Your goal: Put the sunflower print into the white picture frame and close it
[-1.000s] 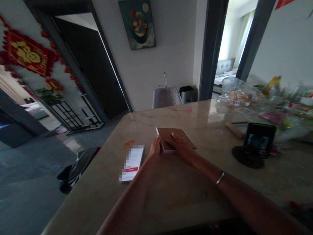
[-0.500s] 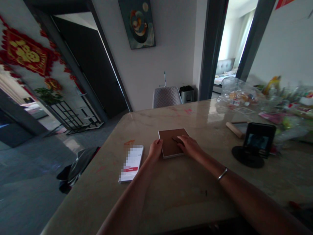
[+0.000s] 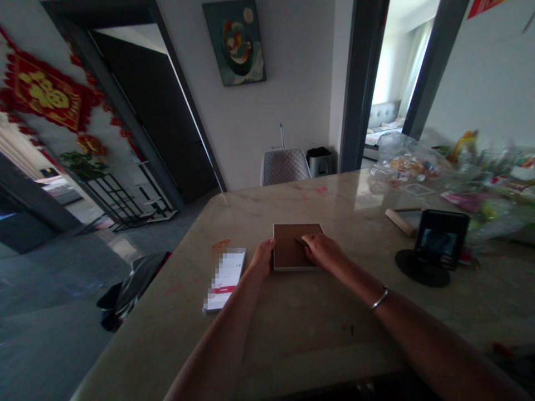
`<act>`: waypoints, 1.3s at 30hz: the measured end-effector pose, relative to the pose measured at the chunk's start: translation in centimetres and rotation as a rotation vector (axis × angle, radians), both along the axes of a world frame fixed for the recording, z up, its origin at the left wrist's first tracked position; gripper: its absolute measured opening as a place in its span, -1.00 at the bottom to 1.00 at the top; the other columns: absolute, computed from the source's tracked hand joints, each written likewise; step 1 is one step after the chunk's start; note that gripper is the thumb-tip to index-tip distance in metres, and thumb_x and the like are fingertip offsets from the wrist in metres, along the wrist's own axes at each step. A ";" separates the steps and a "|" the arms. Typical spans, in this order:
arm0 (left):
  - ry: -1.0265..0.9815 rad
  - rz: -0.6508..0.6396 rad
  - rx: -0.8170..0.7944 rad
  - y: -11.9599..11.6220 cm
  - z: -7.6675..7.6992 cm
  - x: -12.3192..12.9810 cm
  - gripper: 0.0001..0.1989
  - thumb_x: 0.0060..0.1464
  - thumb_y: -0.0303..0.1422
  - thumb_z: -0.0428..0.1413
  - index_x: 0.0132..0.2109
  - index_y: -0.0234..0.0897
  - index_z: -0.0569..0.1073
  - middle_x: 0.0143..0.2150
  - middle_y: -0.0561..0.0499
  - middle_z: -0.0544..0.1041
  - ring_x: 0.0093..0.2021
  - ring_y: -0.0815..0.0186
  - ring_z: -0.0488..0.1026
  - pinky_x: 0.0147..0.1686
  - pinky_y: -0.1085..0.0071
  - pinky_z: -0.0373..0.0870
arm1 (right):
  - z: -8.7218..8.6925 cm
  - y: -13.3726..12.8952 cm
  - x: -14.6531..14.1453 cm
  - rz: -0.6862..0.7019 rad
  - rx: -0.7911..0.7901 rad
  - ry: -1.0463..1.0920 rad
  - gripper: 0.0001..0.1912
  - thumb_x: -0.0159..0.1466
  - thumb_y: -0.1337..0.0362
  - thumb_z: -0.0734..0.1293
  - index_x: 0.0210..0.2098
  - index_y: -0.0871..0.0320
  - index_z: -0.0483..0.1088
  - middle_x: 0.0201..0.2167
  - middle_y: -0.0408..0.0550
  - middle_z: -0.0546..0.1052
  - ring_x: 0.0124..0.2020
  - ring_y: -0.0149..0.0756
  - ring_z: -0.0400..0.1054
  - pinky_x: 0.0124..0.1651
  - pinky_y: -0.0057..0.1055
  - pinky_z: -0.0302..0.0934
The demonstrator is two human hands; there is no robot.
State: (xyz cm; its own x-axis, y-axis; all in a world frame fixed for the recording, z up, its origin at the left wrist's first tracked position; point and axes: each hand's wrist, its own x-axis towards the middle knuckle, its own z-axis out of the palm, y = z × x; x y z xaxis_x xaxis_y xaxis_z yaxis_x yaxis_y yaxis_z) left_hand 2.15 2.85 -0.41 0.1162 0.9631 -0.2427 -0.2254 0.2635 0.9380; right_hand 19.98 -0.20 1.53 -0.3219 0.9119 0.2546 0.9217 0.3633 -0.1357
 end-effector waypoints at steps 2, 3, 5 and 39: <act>-0.039 0.008 -0.026 -0.1 0.2 0.1 -0.78 0.02 -0.34 -0.02 -0.20 -0.30 0.43 -0.32 -0.08 0.55 -0.25 0.21 0.49 -0.24 0.25 0.40 | 0.2 -0.1 -0.2 -0.010 0.001 -0.049 -0.70 0.20 0.40 0.12 -0.09 0.20 0.31 -0.30 0.11 0.50 -0.25 -0.21 0.37 -0.27 -0.39 0.18; -0.057 0.012 -0.031 -0.1 0.3 0.2 -0.78 0.04 -0.36 -0.03 -0.18 -0.30 0.42 -0.31 -0.08 0.55 -0.25 0.21 0.49 -0.24 0.25 0.40 | 0.2 -0.2 -0.3 -0.014 0.001 -0.073 -0.69 0.21 0.42 0.10 -0.08 0.20 0.30 -0.31 0.12 0.49 -0.26 -0.20 0.37 -0.29 -0.39 0.18; -0.078 0.012 -0.030 -0.2 0.5 0.5 -0.76 0.07 -0.35 -0.05 -0.14 -0.31 0.41 -0.29 -0.09 0.55 -0.25 0.22 0.49 -0.24 0.26 0.41 | 0.2 -0.2 -0.5 -0.020 0.000 -0.113 -0.66 0.23 0.44 0.06 -0.06 0.20 0.29 -0.31 0.12 0.49 -0.27 -0.19 0.37 -0.32 -0.38 0.19; -0.223 0.182 -0.242 0.8 1.3 -0.8 -0.71 0.12 -0.29 -0.07 -0.24 -0.41 0.45 -0.51 -0.05 0.53 -0.46 0.25 0.50 -0.39 0.33 0.44 | -0.3 0.1 0.9 0.200 -0.041 0.357 -0.75 0.11 0.20 0.28 -0.23 0.15 0.36 -0.26 0.01 0.47 -0.24 -0.27 0.35 -0.17 -0.35 0.19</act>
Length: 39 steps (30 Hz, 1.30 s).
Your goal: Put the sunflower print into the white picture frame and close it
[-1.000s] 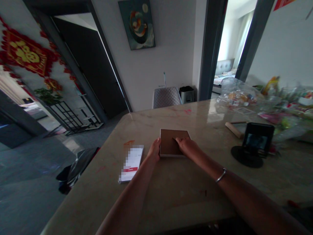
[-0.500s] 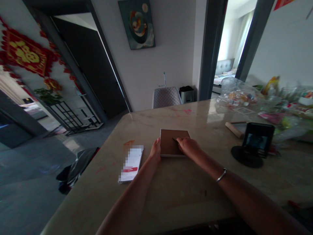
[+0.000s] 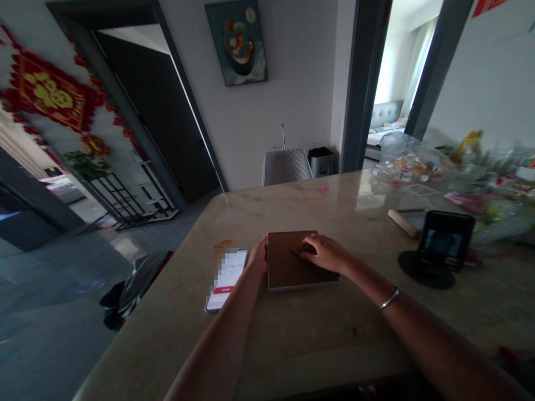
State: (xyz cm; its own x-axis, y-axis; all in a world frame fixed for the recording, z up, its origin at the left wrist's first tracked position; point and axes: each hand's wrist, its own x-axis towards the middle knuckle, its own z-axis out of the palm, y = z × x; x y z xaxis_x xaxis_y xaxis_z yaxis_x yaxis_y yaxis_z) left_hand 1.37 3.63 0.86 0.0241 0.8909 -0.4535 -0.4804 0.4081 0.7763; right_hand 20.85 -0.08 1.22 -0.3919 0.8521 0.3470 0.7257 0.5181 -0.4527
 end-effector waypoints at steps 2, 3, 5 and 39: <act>-0.007 -0.010 0.005 0.0 -0.1 0.1 -0.74 0.11 -0.31 -0.05 -0.24 -0.40 0.45 -0.49 -0.05 0.53 -0.45 0.27 0.49 -0.38 0.34 0.43 | 0.0 0.4 0.2 -0.029 0.003 0.070 -0.79 0.15 0.18 0.24 -0.27 0.15 0.38 -0.32 -0.01 0.48 -0.29 -0.29 0.35 -0.20 -0.35 0.20; -0.009 -0.026 0.021 -0.1 -0.2 0.1 -0.76 0.09 -0.32 -0.03 -0.25 -0.39 0.45 -0.48 -0.05 0.53 -0.45 0.28 0.49 -0.38 0.35 0.43 | 0.0 0.6 0.3 -0.051 0.028 0.108 -0.80 0.17 0.18 0.23 -0.29 0.14 0.38 -0.33 -0.02 0.48 -0.29 -0.29 0.35 -0.19 -0.34 0.20; -0.004 -0.080 0.093 -0.4 -0.2 0.5 -0.80 0.04 -0.33 0.04 -0.28 -0.39 0.46 -0.47 -0.05 0.53 -0.44 0.29 0.48 -0.39 0.38 0.41 | 0.0 1.0 0.6 -0.098 0.103 0.178 -0.81 0.18 0.20 0.21 -0.29 0.14 0.38 -0.31 -0.01 0.48 -0.24 -0.28 0.34 -0.13 -0.32 0.19; 0.479 -0.231 0.475 -2.9 0.6 4.5 -0.83 -0.04 -0.26 0.08 -0.38 -0.28 0.45 -0.42 -0.01 0.49 -0.35 0.28 0.38 -0.29 0.42 0.27 | 0.0 2.3 3.8 0.166 -0.810 0.717 -0.71 0.07 0.17 0.33 -0.21 0.12 0.41 -0.20 -0.07 0.49 -0.19 -0.32 0.35 -0.06 -0.33 0.19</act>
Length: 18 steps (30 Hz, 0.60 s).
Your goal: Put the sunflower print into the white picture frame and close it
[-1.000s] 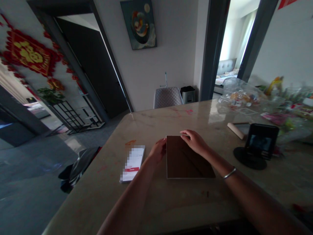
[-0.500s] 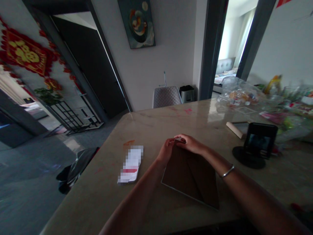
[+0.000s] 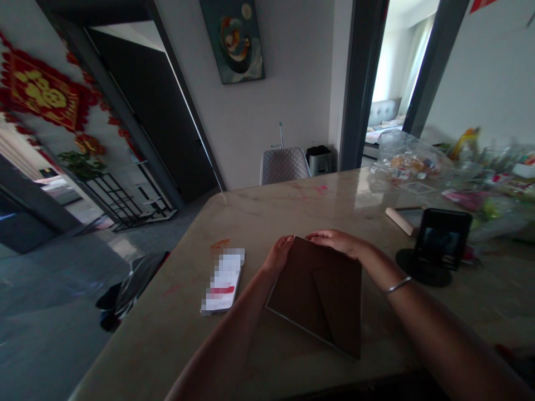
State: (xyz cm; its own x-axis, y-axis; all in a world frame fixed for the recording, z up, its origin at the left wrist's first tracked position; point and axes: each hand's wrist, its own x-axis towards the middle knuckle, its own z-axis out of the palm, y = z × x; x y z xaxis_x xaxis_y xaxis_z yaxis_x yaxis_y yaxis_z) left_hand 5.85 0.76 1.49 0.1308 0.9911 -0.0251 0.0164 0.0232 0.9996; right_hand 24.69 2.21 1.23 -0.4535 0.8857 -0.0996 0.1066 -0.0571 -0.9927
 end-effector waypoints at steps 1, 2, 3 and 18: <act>-0.030 -0.023 -0.023 0.0 0.1 -0.1 -0.82 -0.06 -0.25 0.09 -0.41 -0.29 0.45 -0.45 0.00 0.49 -0.39 0.29 0.38 -0.33 0.43 0.26 | -0.2 0.0 0.1 0.009 -0.062 0.030 -0.73 0.07 0.19 0.34 -0.23 0.12 0.41 -0.21 -0.07 0.50 -0.21 -0.32 0.37 -0.06 -0.33 0.19; -0.058 -0.043 -0.042 0.1 0.2 -0.2 -0.81 -0.07 -0.24 0.11 -0.43 -0.29 0.44 -0.48 0.00 0.48 -0.42 0.30 0.37 -0.36 0.43 0.26 | -0.3 0.0 0.2 0.017 -0.113 0.065 -0.74 0.07 0.20 0.34 -0.23 0.12 0.42 -0.22 -0.08 0.51 -0.22 -0.33 0.38 -0.05 -0.32 0.20; -0.083 -0.058 -0.055 0.1 0.3 -0.2 -0.81 -0.09 -0.23 0.13 -0.44 -0.29 0.44 -0.50 0.01 0.48 -0.45 0.31 0.36 -0.38 0.44 0.25 | -0.5 0.0 0.2 0.023 -0.153 0.101 -0.75 0.07 0.22 0.34 -0.24 0.13 0.42 -0.24 -0.08 0.51 -0.24 -0.33 0.39 -0.05 -0.32 0.20; -0.182 -0.124 -0.108 -0.2 0.4 -0.6 -0.78 -0.05 -0.25 0.12 -0.26 -0.25 0.51 -0.35 0.00 0.53 -0.33 0.31 0.43 -0.28 0.44 0.29 | -0.2 -0.7 -0.9 0.136 -0.453 0.240 -0.76 0.13 0.20 0.26 -0.24 0.15 0.41 -0.32 -0.04 0.54 -0.31 -0.27 0.43 -0.14 -0.24 0.27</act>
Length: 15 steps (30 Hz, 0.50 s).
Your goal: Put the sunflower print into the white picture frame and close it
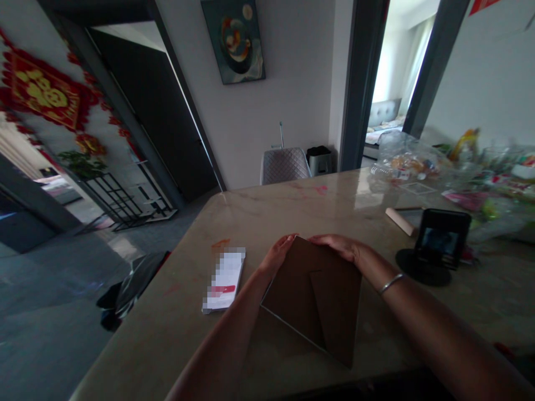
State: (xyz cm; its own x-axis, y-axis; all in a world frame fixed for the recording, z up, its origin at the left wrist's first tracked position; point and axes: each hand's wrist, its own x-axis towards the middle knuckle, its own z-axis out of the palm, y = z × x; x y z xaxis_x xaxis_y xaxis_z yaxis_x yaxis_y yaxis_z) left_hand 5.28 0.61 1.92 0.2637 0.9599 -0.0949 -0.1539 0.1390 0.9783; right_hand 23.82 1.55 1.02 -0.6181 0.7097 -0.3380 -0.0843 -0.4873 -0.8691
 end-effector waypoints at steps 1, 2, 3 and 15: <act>-0.008 -0.003 -0.007 -0.1 0.0 0.0 -0.78 -0.04 -0.26 0.11 -0.24 -0.24 0.51 -0.34 0.00 0.54 -0.32 0.30 0.43 -0.25 0.43 0.29 | 0.1 -0.1 0.0 0.006 -0.003 -0.015 -0.76 0.14 0.19 0.25 -0.25 0.15 0.41 -0.33 -0.04 0.55 -0.33 -0.27 0.43 -0.15 -0.24 0.27; -0.015 -0.007 -0.013 -0.1 0.1 -0.1 -0.78 -0.04 -0.26 0.11 -0.24 -0.24 0.51 -0.34 0.00 0.54 -0.31 0.29 0.44 -0.24 0.42 0.30 | 0.2 -0.1 0.0 0.005 0.011 -0.027 -0.77 0.14 0.20 0.24 -0.25 0.14 0.42 -0.33 -0.05 0.55 -0.34 -0.28 0.43 -0.15 -0.25 0.26; -0.022 -0.008 -0.019 -0.1 0.2 -0.1 -0.78 -0.03 -0.26 0.10 -0.23 -0.24 0.51 -0.34 -0.01 0.54 -0.30 0.28 0.44 -0.22 0.40 0.30 | 0.3 -0.2 0.0 -0.009 0.047 -0.036 -0.78 0.14 0.22 0.24 -0.25 0.14 0.42 -0.33 -0.06 0.55 -0.34 -0.30 0.43 -0.14 -0.27 0.26; -0.205 0.291 -0.006 2.0 -1.0 -2.3 -0.73 -0.06 -0.24 0.13 -0.20 -0.25 0.47 -0.21 -0.03 0.54 -0.13 0.23 0.43 -0.15 0.37 0.32 | 0.0 1.6 3.0 -0.511 0.384 -0.326 -0.81 0.10 0.16 0.30 -0.40 0.16 0.39 -0.40 -0.09 0.51 -0.42 -0.38 0.35 -0.30 -0.38 0.27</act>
State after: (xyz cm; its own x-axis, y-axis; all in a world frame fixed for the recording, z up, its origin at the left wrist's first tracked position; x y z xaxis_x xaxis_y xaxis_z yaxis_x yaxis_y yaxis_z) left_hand 2.94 2.62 0.87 -0.0070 0.9972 -0.0739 -0.3807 0.0656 0.9224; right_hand 26.77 3.20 1.02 -0.0871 0.9893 -0.1173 0.0727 -0.1111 -0.9911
